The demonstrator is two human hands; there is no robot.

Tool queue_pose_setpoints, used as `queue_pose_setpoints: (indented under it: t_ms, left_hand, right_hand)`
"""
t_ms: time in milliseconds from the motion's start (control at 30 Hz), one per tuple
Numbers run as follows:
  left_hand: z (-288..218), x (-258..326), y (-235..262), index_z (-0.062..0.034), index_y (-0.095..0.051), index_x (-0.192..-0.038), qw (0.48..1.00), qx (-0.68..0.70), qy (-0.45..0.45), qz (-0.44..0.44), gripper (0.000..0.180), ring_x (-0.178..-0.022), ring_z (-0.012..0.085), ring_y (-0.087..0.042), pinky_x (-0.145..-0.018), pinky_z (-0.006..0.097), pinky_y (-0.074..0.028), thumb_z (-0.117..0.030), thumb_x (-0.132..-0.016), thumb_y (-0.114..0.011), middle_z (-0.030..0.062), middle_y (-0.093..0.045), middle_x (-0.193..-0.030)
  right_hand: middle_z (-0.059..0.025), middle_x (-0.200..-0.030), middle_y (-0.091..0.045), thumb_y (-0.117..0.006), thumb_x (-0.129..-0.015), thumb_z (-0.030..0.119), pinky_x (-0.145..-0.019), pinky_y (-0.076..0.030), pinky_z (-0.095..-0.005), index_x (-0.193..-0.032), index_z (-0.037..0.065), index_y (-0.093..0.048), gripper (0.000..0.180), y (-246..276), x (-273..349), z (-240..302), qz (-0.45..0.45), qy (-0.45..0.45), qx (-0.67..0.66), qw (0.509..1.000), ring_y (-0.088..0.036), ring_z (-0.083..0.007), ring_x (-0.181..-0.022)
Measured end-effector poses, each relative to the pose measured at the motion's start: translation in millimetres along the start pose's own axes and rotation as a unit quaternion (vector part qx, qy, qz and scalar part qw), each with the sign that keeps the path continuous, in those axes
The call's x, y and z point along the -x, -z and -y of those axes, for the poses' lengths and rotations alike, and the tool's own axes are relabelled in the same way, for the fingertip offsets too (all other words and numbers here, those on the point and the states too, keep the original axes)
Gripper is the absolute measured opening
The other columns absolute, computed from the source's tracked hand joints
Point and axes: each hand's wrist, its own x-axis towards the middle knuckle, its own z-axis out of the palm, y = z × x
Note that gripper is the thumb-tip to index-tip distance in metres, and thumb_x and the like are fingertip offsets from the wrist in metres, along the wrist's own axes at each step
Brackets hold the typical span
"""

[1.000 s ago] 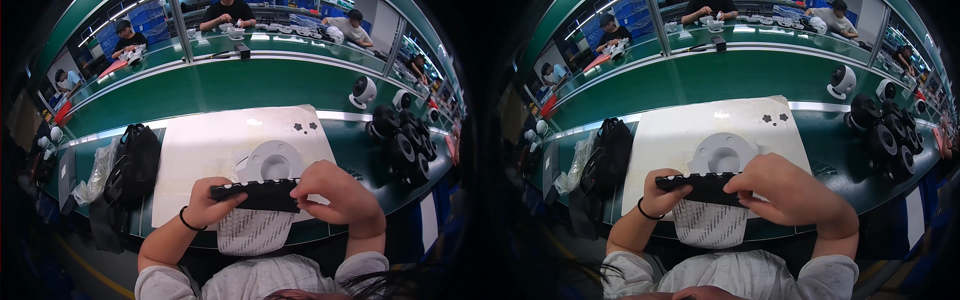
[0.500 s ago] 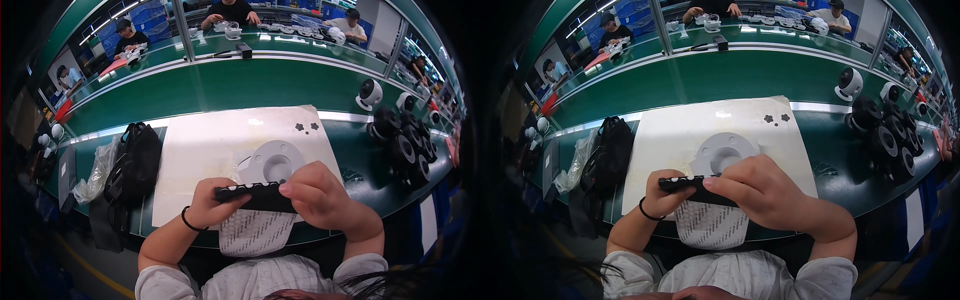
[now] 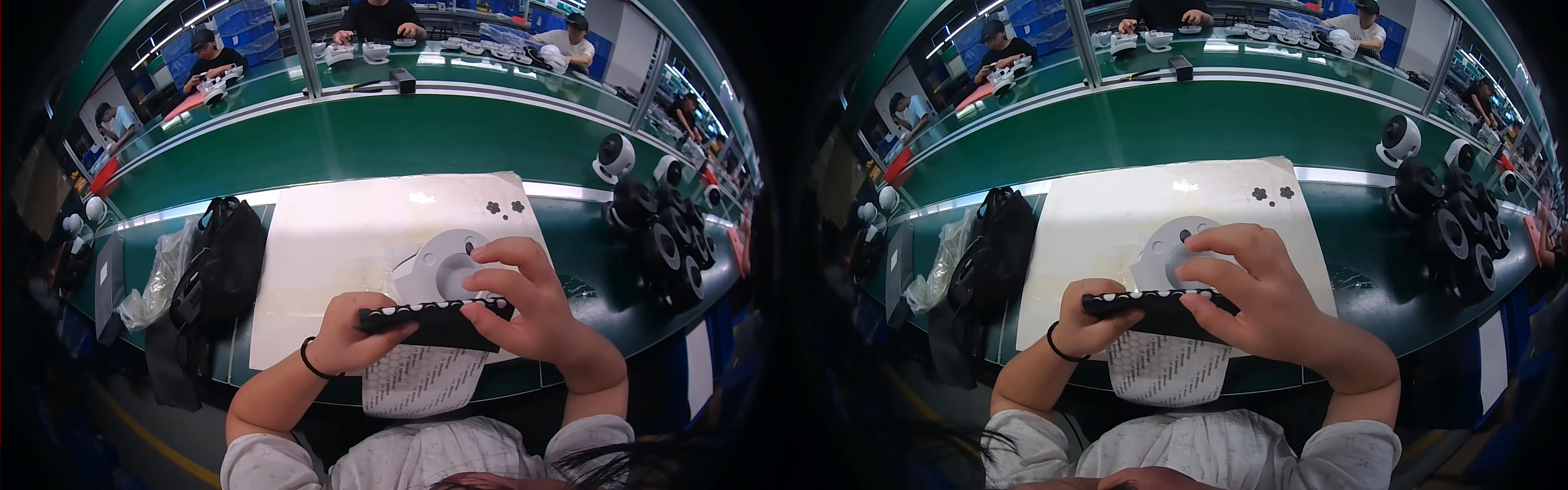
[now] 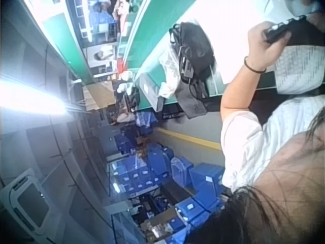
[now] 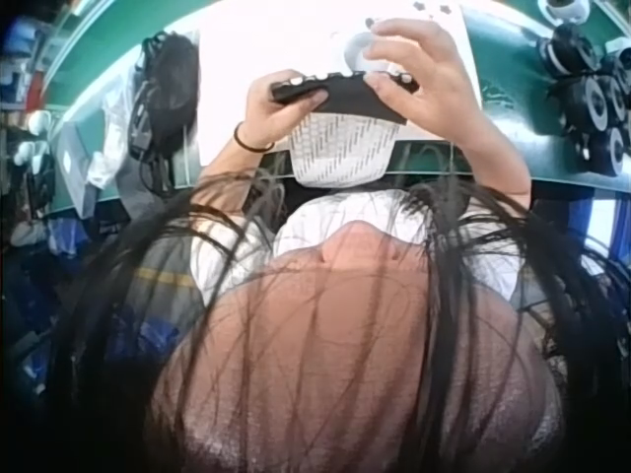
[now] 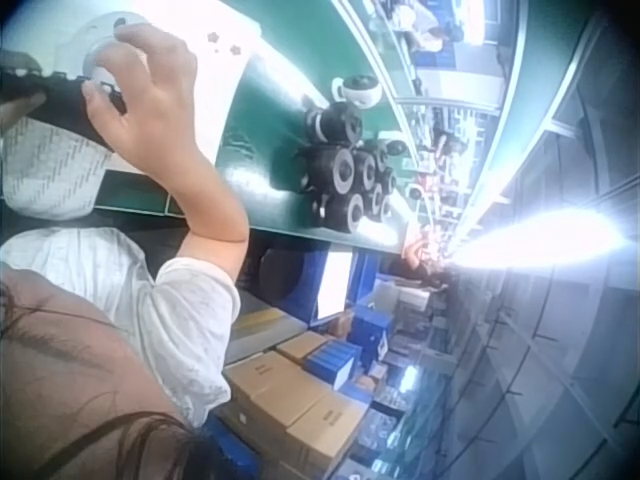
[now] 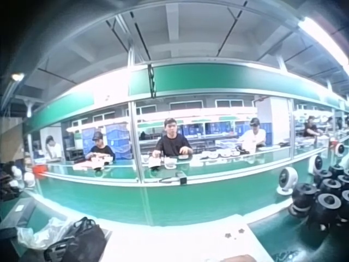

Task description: Assembling and inspecting white security camera housings by attaching components and labels.

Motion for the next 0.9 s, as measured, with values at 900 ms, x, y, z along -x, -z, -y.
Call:
queue_pose_setpoints:
  t_ms: [900]
  left_hand:
    - [14.4, -1.0, -10.1, -0.0053, -0.062, -0.079, 0.991, 0.014, -0.092, 0.101, 0.01, -0.053, 0.0248, -0.054, -0.049, 0.03, -0.04, -0.011, -0.071, -0.067, 0.0085, -0.055, -0.06]
  right_hand:
    - [-0.0116, -0.129, -0.04, -0.061, -0.075, 0.016, -0.101, -0.021, -0.0436, -0.081, 0.009, -0.06, 0.01, -4.8, -15.6, -47.7, 0.026, -0.213, -0.173, 0.961, -0.029, -0.0291, -0.123]
